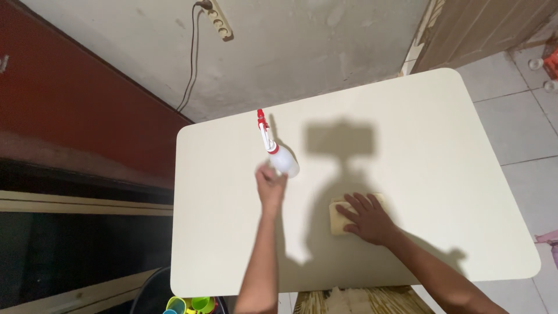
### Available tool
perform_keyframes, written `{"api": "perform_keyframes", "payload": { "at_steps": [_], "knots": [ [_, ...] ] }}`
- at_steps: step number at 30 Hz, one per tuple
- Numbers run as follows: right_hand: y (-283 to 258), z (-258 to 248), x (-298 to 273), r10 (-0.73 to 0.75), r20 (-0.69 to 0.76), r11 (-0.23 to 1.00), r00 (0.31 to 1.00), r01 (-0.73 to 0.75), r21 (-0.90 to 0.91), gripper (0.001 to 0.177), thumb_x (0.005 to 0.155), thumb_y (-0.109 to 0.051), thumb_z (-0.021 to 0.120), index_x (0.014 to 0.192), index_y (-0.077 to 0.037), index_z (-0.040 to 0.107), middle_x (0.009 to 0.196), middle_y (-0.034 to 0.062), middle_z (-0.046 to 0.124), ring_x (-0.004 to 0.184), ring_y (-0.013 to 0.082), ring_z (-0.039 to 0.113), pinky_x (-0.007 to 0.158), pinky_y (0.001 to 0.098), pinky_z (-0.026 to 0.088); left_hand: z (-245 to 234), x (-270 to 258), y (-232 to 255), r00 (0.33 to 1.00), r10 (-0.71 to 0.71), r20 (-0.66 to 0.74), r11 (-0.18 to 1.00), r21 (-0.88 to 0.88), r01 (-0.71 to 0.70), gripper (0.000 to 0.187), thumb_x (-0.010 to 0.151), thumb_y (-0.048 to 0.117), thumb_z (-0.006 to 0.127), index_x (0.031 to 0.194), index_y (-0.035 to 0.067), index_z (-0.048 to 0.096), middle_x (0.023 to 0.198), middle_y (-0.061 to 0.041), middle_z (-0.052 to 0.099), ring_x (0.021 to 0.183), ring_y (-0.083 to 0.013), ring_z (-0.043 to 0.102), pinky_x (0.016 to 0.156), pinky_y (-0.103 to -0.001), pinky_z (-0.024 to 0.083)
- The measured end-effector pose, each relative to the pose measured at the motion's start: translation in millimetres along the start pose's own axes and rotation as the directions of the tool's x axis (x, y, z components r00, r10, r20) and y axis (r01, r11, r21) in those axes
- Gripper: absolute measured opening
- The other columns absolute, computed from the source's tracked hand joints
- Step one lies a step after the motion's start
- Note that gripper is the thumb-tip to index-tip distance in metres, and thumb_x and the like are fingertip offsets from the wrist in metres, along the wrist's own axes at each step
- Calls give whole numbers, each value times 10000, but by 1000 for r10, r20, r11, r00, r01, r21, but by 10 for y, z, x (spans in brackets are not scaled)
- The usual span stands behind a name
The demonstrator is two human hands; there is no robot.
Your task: Organizing food containers on a table and then spraying and wiping down the table surface.
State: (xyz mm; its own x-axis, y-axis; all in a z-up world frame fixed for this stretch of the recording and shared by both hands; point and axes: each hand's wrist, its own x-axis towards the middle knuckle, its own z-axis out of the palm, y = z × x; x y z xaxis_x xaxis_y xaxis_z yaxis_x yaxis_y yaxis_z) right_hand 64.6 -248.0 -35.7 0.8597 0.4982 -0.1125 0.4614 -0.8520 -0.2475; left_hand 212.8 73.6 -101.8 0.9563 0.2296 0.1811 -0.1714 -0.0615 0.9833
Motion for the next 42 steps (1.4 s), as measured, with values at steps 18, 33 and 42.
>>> {"api": "perform_keyframes", "payload": {
  "at_steps": [18,33,42],
  "knots": [
    [-32,116,-11,76,-61,995,995,-72,64,635,950,-624,473,1523,-365,386,1612,66,300,1464,330,282,1174,562,200,314,-104,1709,975,-135,178,894,446,42,448,1006,333,703,1392,114,639,1255,-115,653,1164,-228,659,1023,-376,524],
    [13,-418,-41,-75,145,993,987,60,105,915,775,-570,726,1574,-317,359,1669,145,219,1521,397,200,1166,543,176,64,-1350,1730,823,-518,234,654,728,204,324,888,365,757,1113,133,731,920,-152,728,860,-344,690,733,-444,533],
    [595,-168,922,228,-452,972,863,-174,160,688,807,-236,770,1458,-344,575,1342,171,596,1166,362,560,973,555,421,-3,-1241,2219,852,-523,33,690,604,400,291,895,288,746,1123,109,726,771,-107,711,682,-213,667,649,-350,523]
  ]
}}
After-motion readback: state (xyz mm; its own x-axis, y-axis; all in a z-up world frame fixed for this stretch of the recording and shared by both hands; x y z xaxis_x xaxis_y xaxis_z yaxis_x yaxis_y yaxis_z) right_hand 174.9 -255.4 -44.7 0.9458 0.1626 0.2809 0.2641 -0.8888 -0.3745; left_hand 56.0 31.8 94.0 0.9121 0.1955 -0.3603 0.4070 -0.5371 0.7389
